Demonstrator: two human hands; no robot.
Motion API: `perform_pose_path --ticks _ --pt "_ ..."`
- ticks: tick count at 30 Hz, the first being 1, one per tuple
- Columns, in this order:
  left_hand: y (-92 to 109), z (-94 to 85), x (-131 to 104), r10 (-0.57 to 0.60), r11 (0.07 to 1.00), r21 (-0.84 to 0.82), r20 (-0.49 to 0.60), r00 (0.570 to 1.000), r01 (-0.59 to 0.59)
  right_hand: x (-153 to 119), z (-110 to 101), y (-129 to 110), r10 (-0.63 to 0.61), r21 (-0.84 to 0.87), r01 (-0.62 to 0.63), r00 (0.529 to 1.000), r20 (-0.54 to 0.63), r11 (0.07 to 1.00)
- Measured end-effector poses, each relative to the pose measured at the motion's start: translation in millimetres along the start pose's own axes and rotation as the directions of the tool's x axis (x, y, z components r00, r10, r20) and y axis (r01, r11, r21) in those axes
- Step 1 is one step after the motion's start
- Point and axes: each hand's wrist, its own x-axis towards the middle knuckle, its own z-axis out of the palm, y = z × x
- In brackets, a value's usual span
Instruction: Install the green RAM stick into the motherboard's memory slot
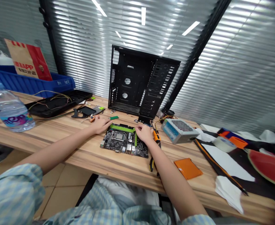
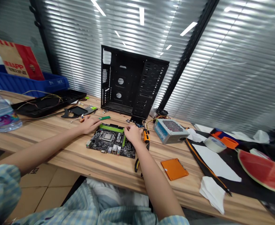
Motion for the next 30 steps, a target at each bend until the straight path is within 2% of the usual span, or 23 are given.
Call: perform_pose_path --ticks 8,18,30 --pt "1.5 2.3 5.1 -0.069 0.996 0.049 0.016 0.997 0.068 3.4 5.6 4.4 -0.053 -0.017 0.053 0.999 0.011 0.998" --pt "15.0 -1.2 5.9 -0.166 0.984 0.079 0.055 0.985 0.161 7.1 9.6 6.5 -0.037 -0.028 0.038 0.999 0.030 0.999" --pt "17.1 5.1 5.4 -0.200 0.980 0.011 0.033 0.979 0.200 6.7 7.0 0.8 -0.005 -0.024 0.007 0.998 0.060 1.000"
